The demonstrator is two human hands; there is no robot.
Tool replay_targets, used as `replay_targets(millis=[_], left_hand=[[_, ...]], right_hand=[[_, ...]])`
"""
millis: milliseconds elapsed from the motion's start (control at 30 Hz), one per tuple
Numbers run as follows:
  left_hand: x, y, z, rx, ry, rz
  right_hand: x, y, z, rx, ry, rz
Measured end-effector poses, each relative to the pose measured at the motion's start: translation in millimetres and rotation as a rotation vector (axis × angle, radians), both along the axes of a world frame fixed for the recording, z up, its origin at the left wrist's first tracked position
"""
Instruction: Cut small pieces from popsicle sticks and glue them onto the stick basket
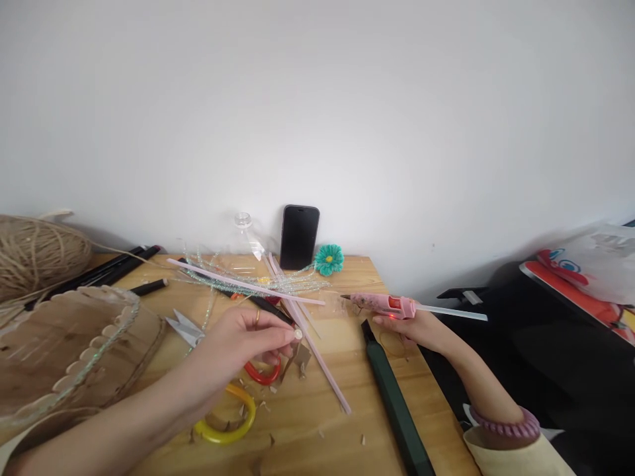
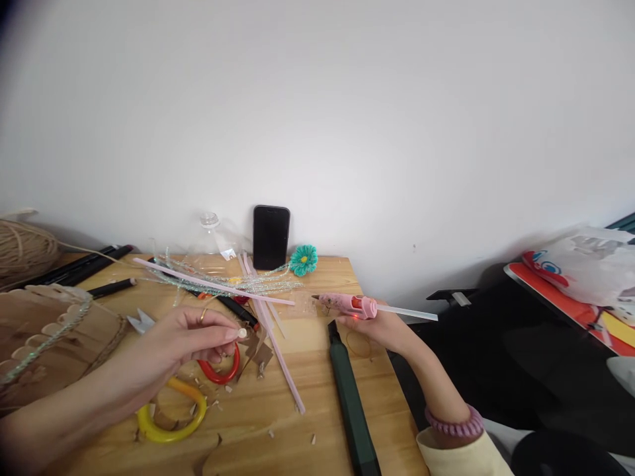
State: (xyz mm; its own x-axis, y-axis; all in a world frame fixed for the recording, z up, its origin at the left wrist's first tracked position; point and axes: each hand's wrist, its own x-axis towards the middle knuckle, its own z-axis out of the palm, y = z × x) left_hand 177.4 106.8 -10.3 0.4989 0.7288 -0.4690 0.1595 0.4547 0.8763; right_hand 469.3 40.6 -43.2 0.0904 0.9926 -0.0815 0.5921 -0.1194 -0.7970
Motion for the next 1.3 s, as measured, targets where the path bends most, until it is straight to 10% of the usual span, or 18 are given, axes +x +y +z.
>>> replay_targets(millis=[200, 533, 633, 767, 1300], left_hand=[[-5, -4, 3.6, -0.015, -0.024, -0.01], [-24, -17, 12.1, 0.026, -0.141, -0.083], [-30, -28, 15.1, -0.029, -0.203, -0.085], [-38, -44, 18.0, -0.117, -0.304, -0.064], [-77, -61, 14.9, -0.321, -0.584, 0.017]], right_hand=[[3, -3, -3.5, -0.065, -0.079, -0.006], [-50, -79, 30.9, 0.079, -0.596, -0.716], [-107, -83, 38.0, 0.56, -0.298, -0.394], [-170, -67, 37.9, 0.58, 0.181, -0.065], [-240, -47, 33.3, 0.64, 0.58, -0.106]])
